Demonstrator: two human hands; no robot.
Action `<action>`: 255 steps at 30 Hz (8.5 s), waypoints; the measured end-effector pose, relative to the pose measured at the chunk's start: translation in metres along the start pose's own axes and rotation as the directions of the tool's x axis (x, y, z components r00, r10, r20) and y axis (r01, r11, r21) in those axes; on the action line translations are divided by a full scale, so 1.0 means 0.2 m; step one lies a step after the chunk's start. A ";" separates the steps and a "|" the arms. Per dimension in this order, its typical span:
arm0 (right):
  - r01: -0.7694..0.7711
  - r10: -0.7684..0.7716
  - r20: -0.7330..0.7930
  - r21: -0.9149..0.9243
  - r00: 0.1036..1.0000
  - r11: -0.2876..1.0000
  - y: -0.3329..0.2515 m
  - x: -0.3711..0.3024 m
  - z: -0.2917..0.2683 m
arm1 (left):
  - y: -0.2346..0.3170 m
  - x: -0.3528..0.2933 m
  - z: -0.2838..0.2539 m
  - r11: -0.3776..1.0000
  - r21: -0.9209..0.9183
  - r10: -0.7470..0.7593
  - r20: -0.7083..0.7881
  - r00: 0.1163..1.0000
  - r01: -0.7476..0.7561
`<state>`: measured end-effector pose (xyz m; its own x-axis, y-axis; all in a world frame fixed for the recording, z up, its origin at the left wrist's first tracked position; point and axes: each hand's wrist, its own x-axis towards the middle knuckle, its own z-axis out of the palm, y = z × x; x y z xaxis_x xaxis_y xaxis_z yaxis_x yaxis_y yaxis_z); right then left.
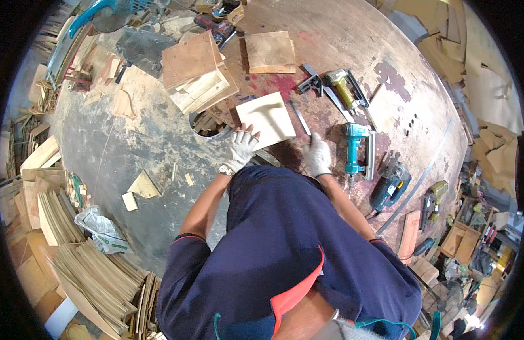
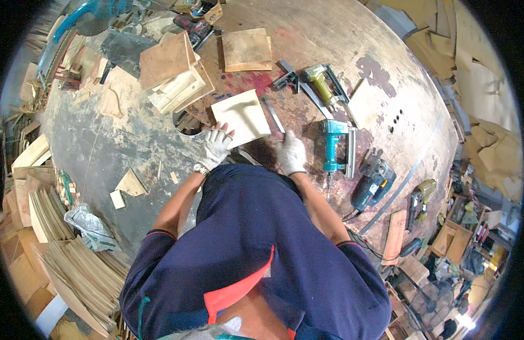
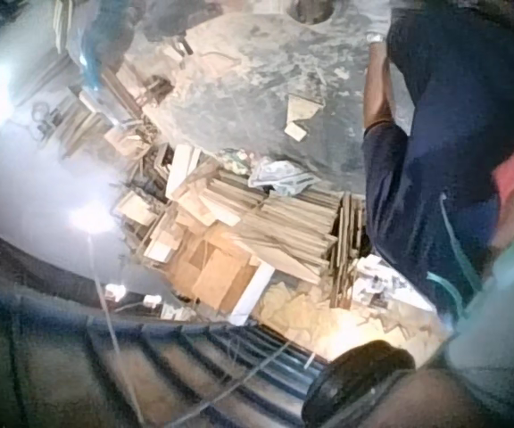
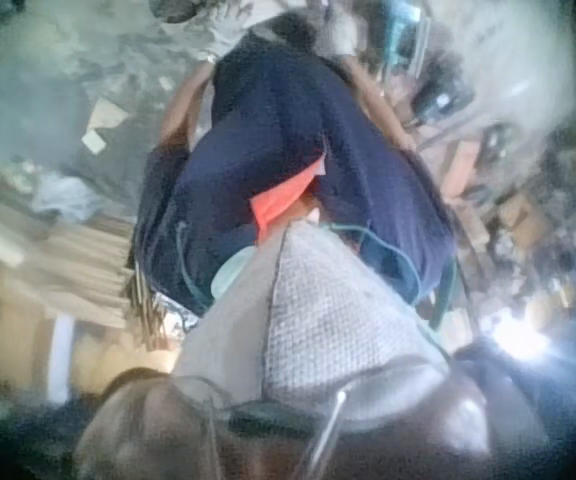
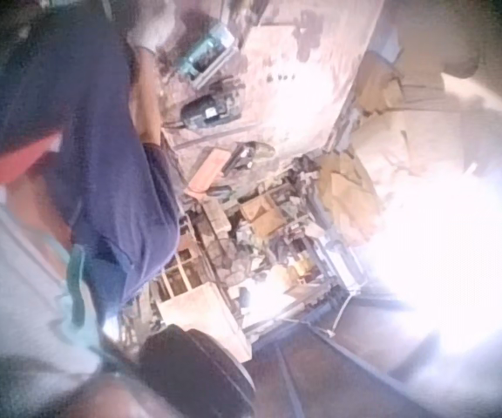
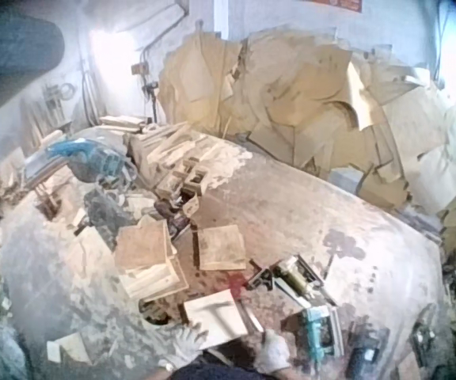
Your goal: The person assembles small wooden boxes by aligning panels and securing them with a nail gun and hammer. They repeatedly pick up panels, position them, drive nails, and tap joints to ensure alignment, stacking completed units on the workbench.
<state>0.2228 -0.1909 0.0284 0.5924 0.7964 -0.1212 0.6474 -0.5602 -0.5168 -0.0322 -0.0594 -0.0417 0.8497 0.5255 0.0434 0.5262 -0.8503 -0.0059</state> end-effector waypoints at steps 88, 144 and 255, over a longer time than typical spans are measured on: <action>-0.349 0.333 0.107 0.362 0.937 0.865 0.14 0.20 0.17 | 0.08 0.66 -0.17 0.991 0.010 0.134 0.076 0.988 -0.135; 0.257 -0.264 0.037 0.131 0.964 0.958 0.12 0.04 0.34 | -0.52 -0.27 -0.17 0.982 -0.124 -0.121 0.177 0.977 0.144; -0.368 0.370 -0.028 0.066 0.929 0.928 0.24 0.09 -0.58 | -0.02 0.14 -0.18 0.518 -0.624 -0.517 0.316 0.795 0.585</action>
<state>0.3211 -0.2294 0.0991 0.8030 0.5259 -0.2805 0.3507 -0.7974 -0.4911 -0.0123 -0.0419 -0.0046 0.4144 0.8665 -0.2785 0.7488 -0.1506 0.6455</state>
